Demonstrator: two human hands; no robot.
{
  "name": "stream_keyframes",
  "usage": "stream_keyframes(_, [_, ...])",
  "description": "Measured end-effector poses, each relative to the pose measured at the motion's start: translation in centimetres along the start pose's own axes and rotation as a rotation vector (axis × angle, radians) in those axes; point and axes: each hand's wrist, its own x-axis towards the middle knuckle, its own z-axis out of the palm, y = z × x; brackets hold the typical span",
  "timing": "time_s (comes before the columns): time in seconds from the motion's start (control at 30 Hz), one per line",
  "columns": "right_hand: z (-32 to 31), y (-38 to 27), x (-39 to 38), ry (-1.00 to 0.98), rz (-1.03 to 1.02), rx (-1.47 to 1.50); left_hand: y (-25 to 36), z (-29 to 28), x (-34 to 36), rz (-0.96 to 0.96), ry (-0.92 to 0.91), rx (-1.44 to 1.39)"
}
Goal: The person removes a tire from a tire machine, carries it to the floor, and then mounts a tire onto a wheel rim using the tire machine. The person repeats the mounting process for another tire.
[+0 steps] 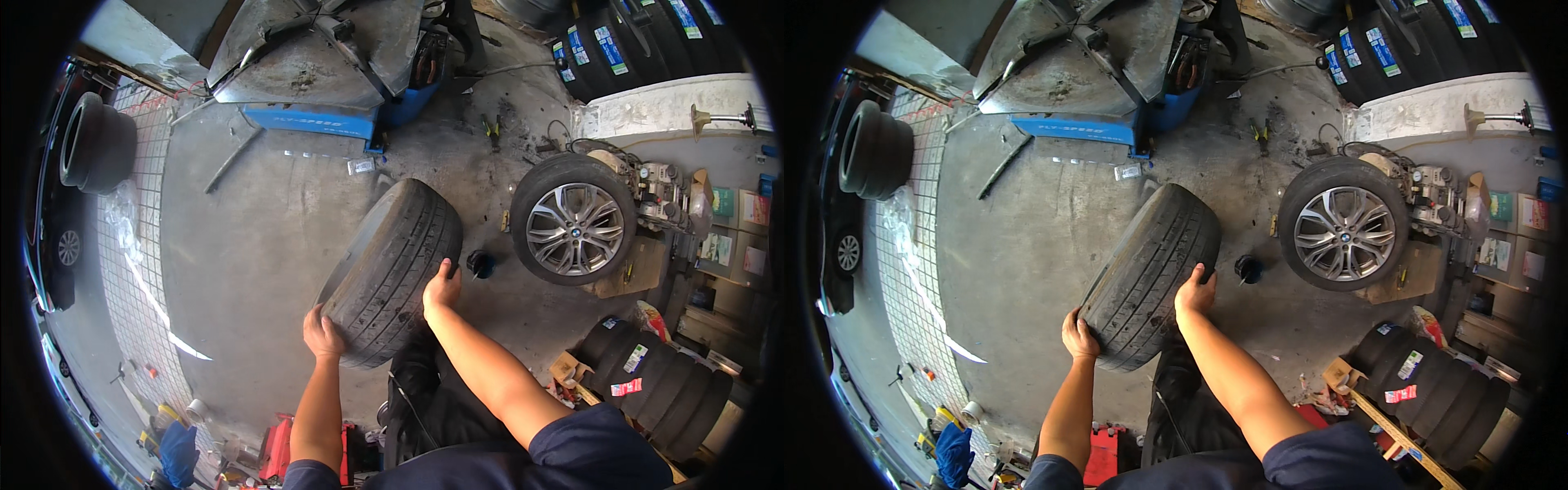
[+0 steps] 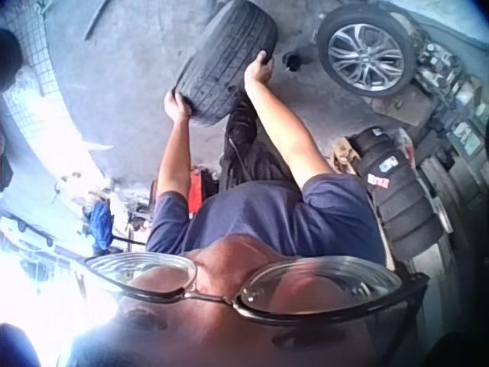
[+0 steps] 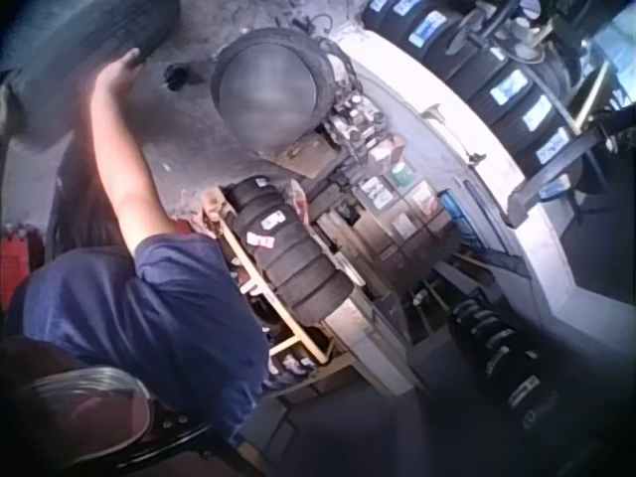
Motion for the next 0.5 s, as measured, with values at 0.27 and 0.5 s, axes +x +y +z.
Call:
stream_keyframes(0.27, [2.1, -6.4, 0.8, -0.141, -0.045, -0.250, 0.3, 1.0, 1.6, -0.209, 0.032, -0.015])
stream_keyframes(0.5, [4.4, -11.3, 3.8, -0.343, -0.156, -0.295, 3.4, 4.1, -1.3, -0.323, 0.194, -0.121])
